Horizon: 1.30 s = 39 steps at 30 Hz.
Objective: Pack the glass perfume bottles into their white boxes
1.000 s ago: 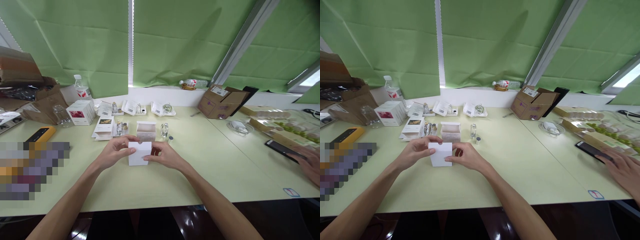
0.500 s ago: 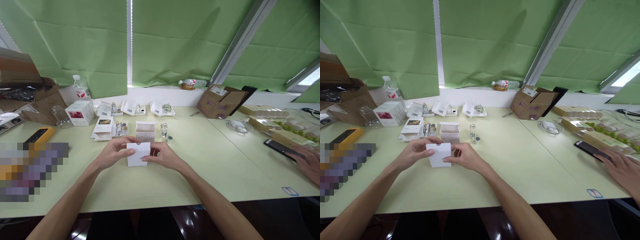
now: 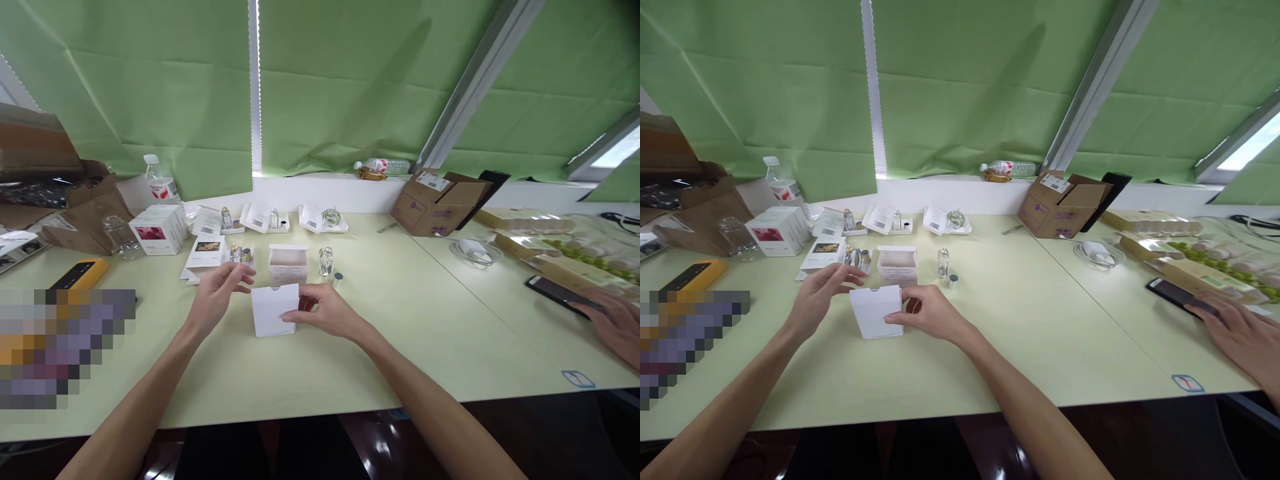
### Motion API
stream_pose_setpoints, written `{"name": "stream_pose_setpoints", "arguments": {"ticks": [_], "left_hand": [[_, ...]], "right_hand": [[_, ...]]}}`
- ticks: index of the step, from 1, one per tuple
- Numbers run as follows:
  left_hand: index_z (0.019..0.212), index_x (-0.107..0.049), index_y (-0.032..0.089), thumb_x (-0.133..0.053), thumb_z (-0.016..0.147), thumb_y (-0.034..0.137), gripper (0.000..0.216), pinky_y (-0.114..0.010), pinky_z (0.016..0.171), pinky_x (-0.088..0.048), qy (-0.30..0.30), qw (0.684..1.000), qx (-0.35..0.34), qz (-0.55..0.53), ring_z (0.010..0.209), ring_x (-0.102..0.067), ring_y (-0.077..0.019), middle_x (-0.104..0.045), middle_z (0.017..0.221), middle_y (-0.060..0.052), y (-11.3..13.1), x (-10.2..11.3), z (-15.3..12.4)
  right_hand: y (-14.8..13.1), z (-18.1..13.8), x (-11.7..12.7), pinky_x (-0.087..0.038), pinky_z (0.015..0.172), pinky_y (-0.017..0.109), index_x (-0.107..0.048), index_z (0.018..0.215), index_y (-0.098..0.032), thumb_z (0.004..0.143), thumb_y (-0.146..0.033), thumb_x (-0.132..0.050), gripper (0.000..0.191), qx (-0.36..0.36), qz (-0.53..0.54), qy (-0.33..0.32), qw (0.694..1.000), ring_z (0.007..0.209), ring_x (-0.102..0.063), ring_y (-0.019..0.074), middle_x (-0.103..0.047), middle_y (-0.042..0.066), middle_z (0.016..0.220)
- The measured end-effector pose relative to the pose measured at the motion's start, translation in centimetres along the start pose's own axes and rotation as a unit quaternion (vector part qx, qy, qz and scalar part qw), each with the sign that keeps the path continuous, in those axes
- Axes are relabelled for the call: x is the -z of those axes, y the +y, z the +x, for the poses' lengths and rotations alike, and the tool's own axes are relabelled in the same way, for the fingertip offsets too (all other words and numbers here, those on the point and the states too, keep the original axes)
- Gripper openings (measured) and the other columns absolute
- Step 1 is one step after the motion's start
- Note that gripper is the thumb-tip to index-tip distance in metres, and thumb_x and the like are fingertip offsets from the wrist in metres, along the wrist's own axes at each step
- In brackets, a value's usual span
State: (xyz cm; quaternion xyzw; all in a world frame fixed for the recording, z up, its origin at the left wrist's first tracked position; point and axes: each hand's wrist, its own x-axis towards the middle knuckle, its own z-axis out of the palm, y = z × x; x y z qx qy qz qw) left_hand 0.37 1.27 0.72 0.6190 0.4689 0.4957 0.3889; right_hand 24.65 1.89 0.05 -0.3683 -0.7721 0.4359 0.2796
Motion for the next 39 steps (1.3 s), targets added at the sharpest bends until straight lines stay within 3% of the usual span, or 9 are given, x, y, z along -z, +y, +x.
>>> {"name": "stream_pose_setpoints", "arguments": {"ticks": [3, 9, 14, 18, 26, 28, 33, 39], "left_hand": [[0.103, -0.064, 0.021, -0.058, 0.088, 0.044, 0.028, -0.033, 0.082, -0.053, 0.036, 0.99, -0.067, 0.117, 0.096, -0.061, -0.0218, -0.063, 0.113, -0.008, -0.4, -0.5, 0.0], [0.118, -0.057, 0.026, -0.055, 0.091, 0.037, 0.03, -0.04, 0.096, -0.051, 0.013, 0.969, -0.185, 0.161, 0.123, -0.051, -0.0243, -0.047, 0.139, -0.007, -0.6, -1.0, 1.1], [0.116, -0.061, 0.027, -0.052, 0.094, 0.035, 0.025, -0.042, 0.103, -0.045, -0.046, 0.942, -0.233, 0.237, 0.128, -0.047, -0.0245, -0.04, 0.147, -0.005, 0.8, -1.1, 3.0], [0.11, -0.065, 0.027, -0.051, 0.094, 0.035, 0.023, -0.043, 0.105, -0.043, -0.051, 0.947, -0.229, 0.218, 0.128, -0.047, -0.0244, -0.049, 0.14, -0.005, 1.0, -1.5, 4.2], [0.119, -0.062, 0.027, -0.06, 0.087, 0.024, 0.032, -0.041, 0.104, -0.043, -0.039, 0.958, -0.21, 0.192, 0.134, -0.041, -0.0253, -0.051, 0.137, -0.007, -1.7, -3.2, 4.1], [0.12, -0.06, 0.027, -0.061, 0.084, 0.02, 0.037, -0.039, 0.1, -0.047, -0.043, 0.961, -0.202, 0.182, 0.13, -0.046, -0.0254, -0.053, 0.134, -0.007, -1.9, -3.5, 4.0], [0.118, -0.058, 0.024, -0.06, 0.083, 0.015, 0.037, -0.034, 0.09, -0.052, -0.047, 0.966, -0.21, 0.14, 0.112, -0.058, -0.0209, -0.058, 0.125, -0.007, -1.5, -3.9, 4.0], [0.125, -0.053, 0.025, -0.061, 0.082, 0.017, 0.045, -0.036, 0.092, -0.052, -0.093, 0.963, -0.222, 0.122, 0.112, -0.059, -0.022, -0.059, 0.128, -0.007, -0.3, -3.4, 3.1]], "right_hand": [[0.0, 0.0, 0.1, -0.048, 0.064, 0.028, -0.072, 0.103, -0.018, 0.075, -0.049, -0.074, 0.041, 0.002, -0.005, 0.003, 1.0, 0.072, -0.061, 0.0169, -0.072, 0.005, 0.088], [-0.2, -0.1, 0.0, -0.048, 0.062, 0.027, -0.072, 0.104, -0.018, 0.074, -0.049, -0.074, 0.043, 0.0, 0.008, 0.002, 1.0, 0.07, -0.061, 0.0159, -0.072, 0.005, 0.087], [-0.5, -0.3, 0.3, -0.048, 0.061, 0.027, -0.073, 0.099, -0.018, 0.074, -0.047, -0.074, 0.038, -0.007, 0.028, 0.007, 1.0, 0.069, -0.06, 0.0156, -0.072, 0.005, 0.087], [-0.6, -0.3, 0.9, -0.048, 0.059, 0.028, -0.073, 0.099, -0.018, 0.074, -0.046, -0.075, 0.037, -0.021, 0.052, 0.027, 0.998, 0.069, -0.059, 0.0154, -0.071, 0.005, 0.088], [-0.8, -0.6, 1.6, -0.049, 0.054, 0.026, -0.072, 0.1, -0.018, 0.076, -0.044, -0.074, 0.035, -0.033, 0.08, 0.051, 0.995, 0.066, -0.057, 0.0136, -0.069, 0.005, 0.086], [-0.8, -0.5, 1.7, -0.049, 0.055, 0.026, -0.072, 0.1, -0.018, 0.077, -0.042, -0.074, 0.033, -0.03, 0.083, 0.054, 0.995, 0.066, -0.058, 0.0132, -0.069, 0.005, 0.086], [-0.7, -0.4, 1.7, -0.052, 0.057, 0.028, -0.072, 0.097, -0.018, 0.077, -0.036, -0.075, 0.028, -0.013, 0.134, 0.064, 0.989, 0.065, -0.06, 0.0138, -0.069, 0.005, 0.085], [-0.9, -0.4, 1.9, -0.055, 0.055, 0.032, -0.071, 0.086, -0.017, 0.076, -0.029, -0.076, 0.017, 0.055, 0.202, 0.142, 0.968, 0.059, -0.062, 0.0151, -0.069, 0.005, 0.079]]}}
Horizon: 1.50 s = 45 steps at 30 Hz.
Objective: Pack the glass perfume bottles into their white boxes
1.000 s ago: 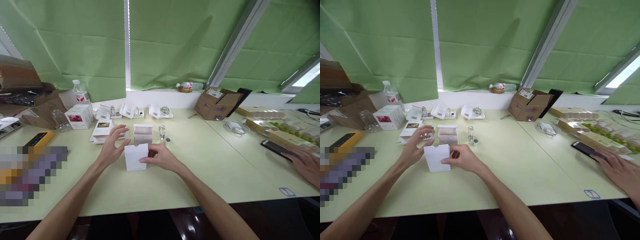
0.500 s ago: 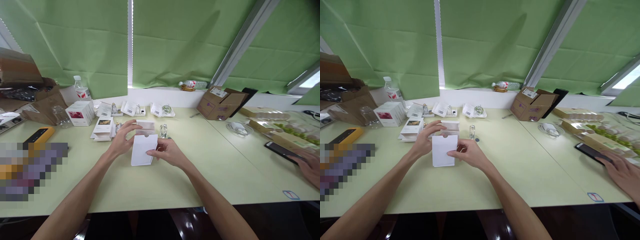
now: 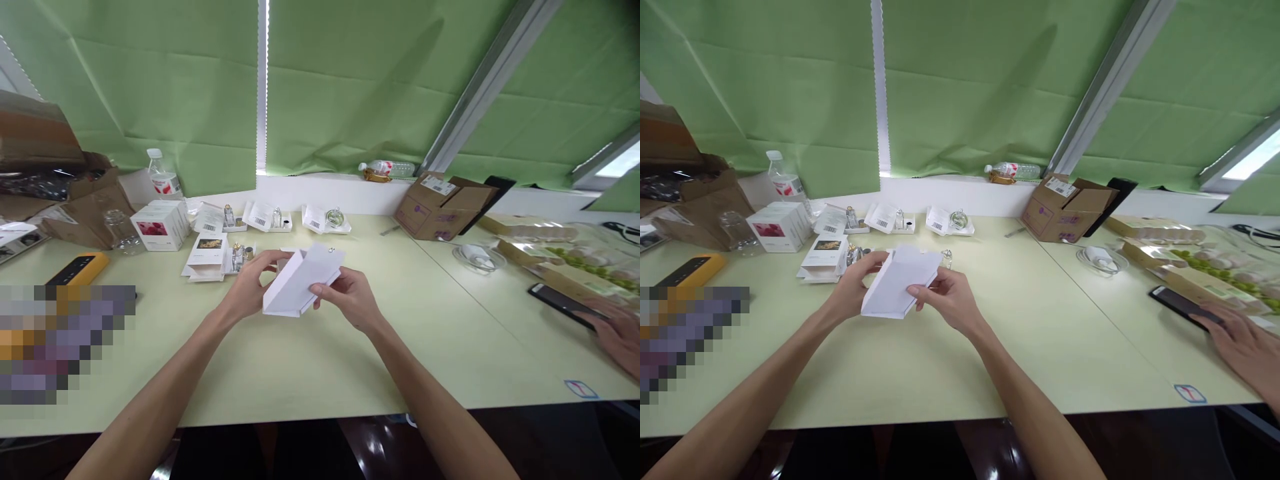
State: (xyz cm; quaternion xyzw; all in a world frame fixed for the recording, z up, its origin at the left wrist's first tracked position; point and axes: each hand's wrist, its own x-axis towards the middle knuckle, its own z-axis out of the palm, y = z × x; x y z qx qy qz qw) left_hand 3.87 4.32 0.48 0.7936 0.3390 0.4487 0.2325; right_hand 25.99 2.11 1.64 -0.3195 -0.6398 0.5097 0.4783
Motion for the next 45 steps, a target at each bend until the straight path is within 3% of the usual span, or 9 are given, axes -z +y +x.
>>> {"name": "stream_pose_setpoints", "arguments": {"ticks": [6, 12, 23, 39, 45], "left_hand": [[0.129, -0.05, 0.026, -0.062, 0.084, 0.02, 0.047, -0.038, 0.093, -0.052, -0.043, 0.998, 0.02, -0.028, 0.11, -0.06, -0.0219, -0.059, 0.129, -0.007, 1.1, 1.1, -0.2], [0.129, -0.051, 0.027, -0.064, 0.085, 0.03, 0.046, -0.038, 0.089, -0.055, -0.103, 0.986, 0.093, -0.089, 0.105, -0.062, -0.0217, -0.061, 0.122, -0.006, 1.9, 1.9, -0.3], [0.126, -0.054, 0.024, -0.067, 0.083, 0.035, 0.046, -0.042, 0.085, -0.055, -0.175, 0.966, 0.11, -0.155, 0.097, -0.065, -0.0229, -0.063, 0.118, -0.009, 1.9, 1.7, -0.6], [0.128, -0.055, 0.025, -0.067, 0.083, 0.036, 0.048, -0.04, 0.084, -0.055, -0.211, 0.953, 0.13, -0.172, 0.096, -0.067, -0.0227, -0.065, 0.119, -0.008, 2.1, 1.5, -0.6], [0.123, -0.057, 0.023, -0.068, 0.081, 0.036, 0.045, -0.041, 0.083, -0.054, -0.203, 0.953, 0.14, -0.175, 0.092, -0.067, -0.0227, -0.067, 0.114, -0.009, 2.0, 1.6, -0.7]], "right_hand": [[0.0, 0.1, 0.3, -0.056, 0.055, 0.034, -0.072, 0.082, -0.017, 0.076, -0.027, -0.077, 0.012, 0.043, 0.039, 0.08, 0.995, 0.061, -0.065, 0.0175, -0.071, 0.005, 0.08], [0.0, 0.2, 0.6, -0.057, 0.057, 0.036, -0.073, 0.087, -0.017, 0.075, -0.031, -0.077, 0.019, 0.037, 0.076, 0.132, 0.988, 0.064, -0.067, 0.0198, -0.073, 0.007, 0.08], [-0.3, 0.4, 0.7, -0.053, 0.055, 0.034, -0.07, 0.081, -0.016, 0.074, -0.039, -0.076, 0.025, 0.002, 0.056, 0.152, 0.987, 0.063, -0.06, 0.0161, -0.069, 0.006, 0.082], [-0.2, 0.4, 0.7, -0.044, 0.047, 0.028, -0.068, 0.078, -0.017, 0.074, -0.041, -0.077, 0.026, -0.002, 0.021, 0.177, 0.984, 0.057, -0.054, 0.0131, -0.061, 0.002, 0.065], [-0.6, 0.4, 0.6, -0.044, 0.047, 0.028, -0.068, 0.078, -0.016, 0.075, -0.044, -0.075, 0.028, -0.02, -0.002, 0.156, 0.988, 0.054, -0.052, 0.0129, -0.061, 0.002, 0.061]]}}
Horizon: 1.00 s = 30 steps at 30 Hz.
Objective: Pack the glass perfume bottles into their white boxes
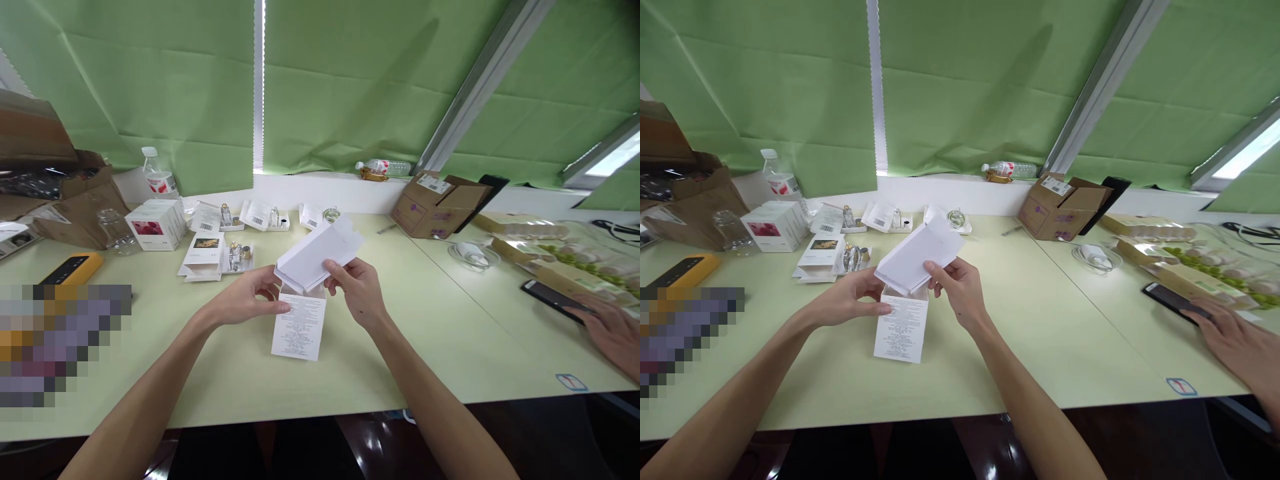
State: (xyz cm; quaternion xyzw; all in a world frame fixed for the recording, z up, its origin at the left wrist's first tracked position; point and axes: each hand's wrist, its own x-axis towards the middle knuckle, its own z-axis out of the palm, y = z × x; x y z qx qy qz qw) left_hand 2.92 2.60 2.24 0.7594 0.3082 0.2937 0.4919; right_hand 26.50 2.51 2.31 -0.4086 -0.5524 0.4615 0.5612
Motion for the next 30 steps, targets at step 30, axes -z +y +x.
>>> {"name": "stream_pose_setpoints", "arguments": {"ticks": [30], "left_hand": [[0.123, -0.054, 0.028, -0.071, 0.08, 0.038, 0.047, -0.046, 0.087, -0.055, 0.091, 0.996, 0.006, 0.024, 0.095, -0.066, -0.0225, -0.063, 0.117, -0.008, -0.7, 1.0, -0.4]], "right_hand": [[-0.1, 0.0, 0.3, -0.045, 0.048, 0.029, -0.067, 0.077, -0.018, 0.077, -0.044, -0.073, 0.027, 0.044, -0.04, 0.04, 0.997, 0.056, -0.051, 0.0135, -0.058, 0.001, 0.063]]}}
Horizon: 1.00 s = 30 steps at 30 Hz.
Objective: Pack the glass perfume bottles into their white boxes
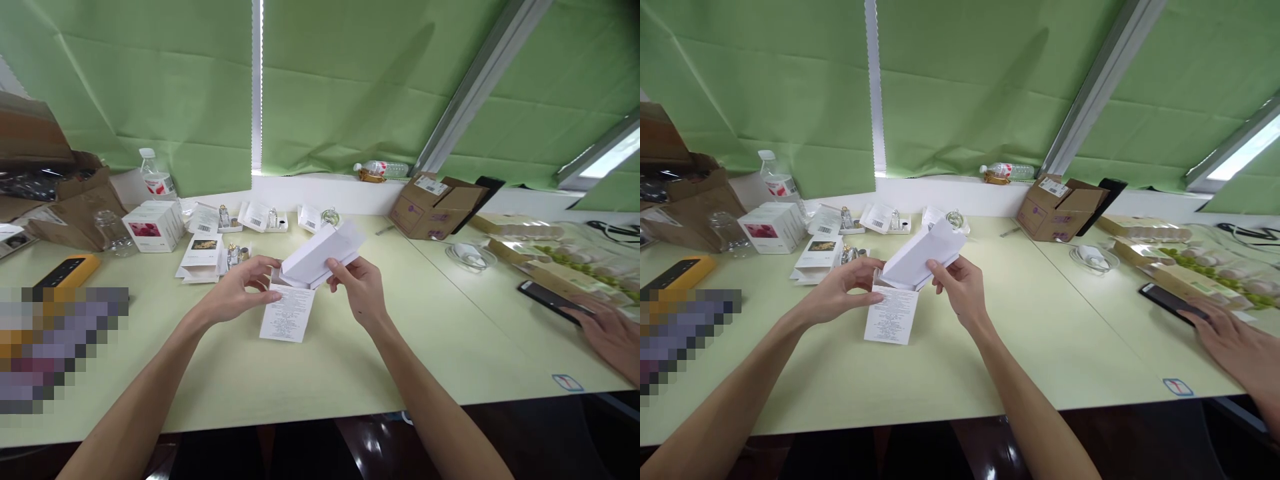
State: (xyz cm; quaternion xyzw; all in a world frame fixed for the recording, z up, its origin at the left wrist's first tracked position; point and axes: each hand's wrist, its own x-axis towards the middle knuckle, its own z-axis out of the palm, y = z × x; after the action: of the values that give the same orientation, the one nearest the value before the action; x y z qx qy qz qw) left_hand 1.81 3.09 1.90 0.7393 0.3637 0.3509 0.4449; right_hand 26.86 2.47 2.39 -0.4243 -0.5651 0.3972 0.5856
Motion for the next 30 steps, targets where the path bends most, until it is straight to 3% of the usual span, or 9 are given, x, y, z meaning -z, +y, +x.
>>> {"name": "stream_pose_setpoints", "arguments": {"ticks": [30], "left_hand": [[0.124, -0.054, 0.028, -0.069, 0.082, 0.038, 0.045, -0.037, 0.089, -0.053, 0.003, 0.999, -0.018, 0.042, 0.092, -0.064, -0.0176, -0.062, 0.12, -0.004, 1.5, -0.9, -0.1]], "right_hand": [[1.0, -0.3, 0.2, -0.044, 0.048, 0.027, -0.068, 0.081, -0.018, 0.078, -0.041, -0.073, 0.024, 0.063, -0.086, -0.017, 0.994, 0.057, -0.051, 0.0125, -0.061, 0.002, 0.068]]}}
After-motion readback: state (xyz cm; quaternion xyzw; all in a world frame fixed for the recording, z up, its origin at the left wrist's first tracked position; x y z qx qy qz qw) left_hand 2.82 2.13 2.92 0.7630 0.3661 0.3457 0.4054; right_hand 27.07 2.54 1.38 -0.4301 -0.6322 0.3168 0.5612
